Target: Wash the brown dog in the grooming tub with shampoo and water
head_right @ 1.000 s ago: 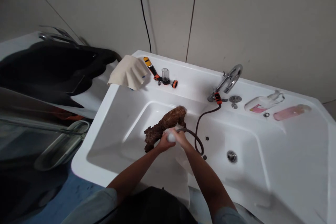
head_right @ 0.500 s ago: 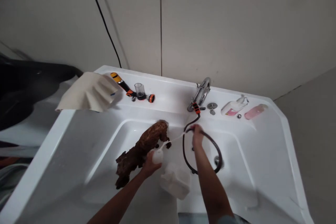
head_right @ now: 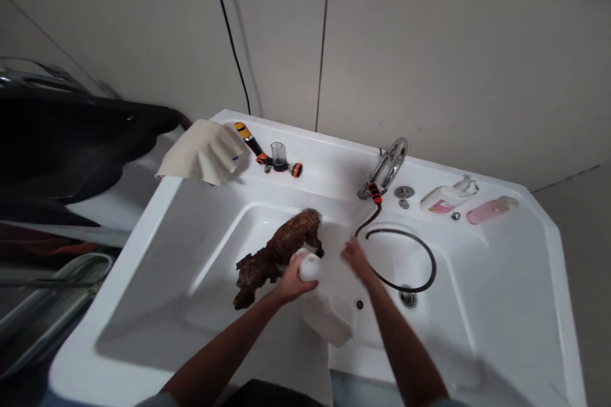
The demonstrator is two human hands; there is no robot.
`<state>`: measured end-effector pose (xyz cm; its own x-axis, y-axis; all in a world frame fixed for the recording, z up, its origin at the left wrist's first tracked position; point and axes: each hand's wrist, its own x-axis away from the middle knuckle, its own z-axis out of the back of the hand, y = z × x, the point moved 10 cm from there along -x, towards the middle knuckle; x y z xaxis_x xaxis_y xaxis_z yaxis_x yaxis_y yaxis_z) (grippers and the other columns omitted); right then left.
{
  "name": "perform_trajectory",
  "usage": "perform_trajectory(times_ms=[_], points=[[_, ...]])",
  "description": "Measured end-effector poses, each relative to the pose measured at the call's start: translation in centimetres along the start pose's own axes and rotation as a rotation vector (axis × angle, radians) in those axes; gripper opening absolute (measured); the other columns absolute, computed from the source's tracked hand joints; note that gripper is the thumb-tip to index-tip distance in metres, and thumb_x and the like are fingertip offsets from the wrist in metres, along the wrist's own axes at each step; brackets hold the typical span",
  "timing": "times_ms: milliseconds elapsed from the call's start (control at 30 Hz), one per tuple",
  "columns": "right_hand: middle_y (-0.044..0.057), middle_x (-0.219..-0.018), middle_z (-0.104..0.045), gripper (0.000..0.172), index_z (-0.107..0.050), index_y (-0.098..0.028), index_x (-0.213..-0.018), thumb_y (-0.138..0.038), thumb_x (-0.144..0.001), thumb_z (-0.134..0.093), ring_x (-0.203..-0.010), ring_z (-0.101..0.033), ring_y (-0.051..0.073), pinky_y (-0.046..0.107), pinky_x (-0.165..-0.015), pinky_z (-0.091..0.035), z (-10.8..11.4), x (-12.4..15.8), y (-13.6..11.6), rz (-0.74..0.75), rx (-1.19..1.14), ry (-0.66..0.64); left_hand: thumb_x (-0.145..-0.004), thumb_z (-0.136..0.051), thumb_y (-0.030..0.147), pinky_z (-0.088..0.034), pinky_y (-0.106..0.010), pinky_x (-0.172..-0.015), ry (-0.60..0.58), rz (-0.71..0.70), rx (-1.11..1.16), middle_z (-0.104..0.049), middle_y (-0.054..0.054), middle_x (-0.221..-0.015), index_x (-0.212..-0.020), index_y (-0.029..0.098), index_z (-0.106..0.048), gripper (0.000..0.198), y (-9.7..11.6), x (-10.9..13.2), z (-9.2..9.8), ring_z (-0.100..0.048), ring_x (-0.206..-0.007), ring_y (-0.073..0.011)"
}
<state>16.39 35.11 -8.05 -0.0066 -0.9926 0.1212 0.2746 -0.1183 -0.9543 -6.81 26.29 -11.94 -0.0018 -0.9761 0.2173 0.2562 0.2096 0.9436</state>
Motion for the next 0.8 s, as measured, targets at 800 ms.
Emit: perform_trajectory(times_ms=[800], points=[[0.003,-0.089,-0.077,0.062,-0.068,-0.024,-0.115,-0.032,-0.055,-0.08,-0.081,-0.072,0.028,0.039,-0.071,-0.057,-11.3,18.8,-3.2,-0.212,-0.377,-0.612,-0.072,-0.086,0.066,-0.055,-0.035,-0.084,-0.067,-0.218,0.655,-0.078,-0.004,-0.097,-0.097,0.024,-0.061,0.055,11.5,6.3,4.7,-0.071,-0.085,-0.0212]])
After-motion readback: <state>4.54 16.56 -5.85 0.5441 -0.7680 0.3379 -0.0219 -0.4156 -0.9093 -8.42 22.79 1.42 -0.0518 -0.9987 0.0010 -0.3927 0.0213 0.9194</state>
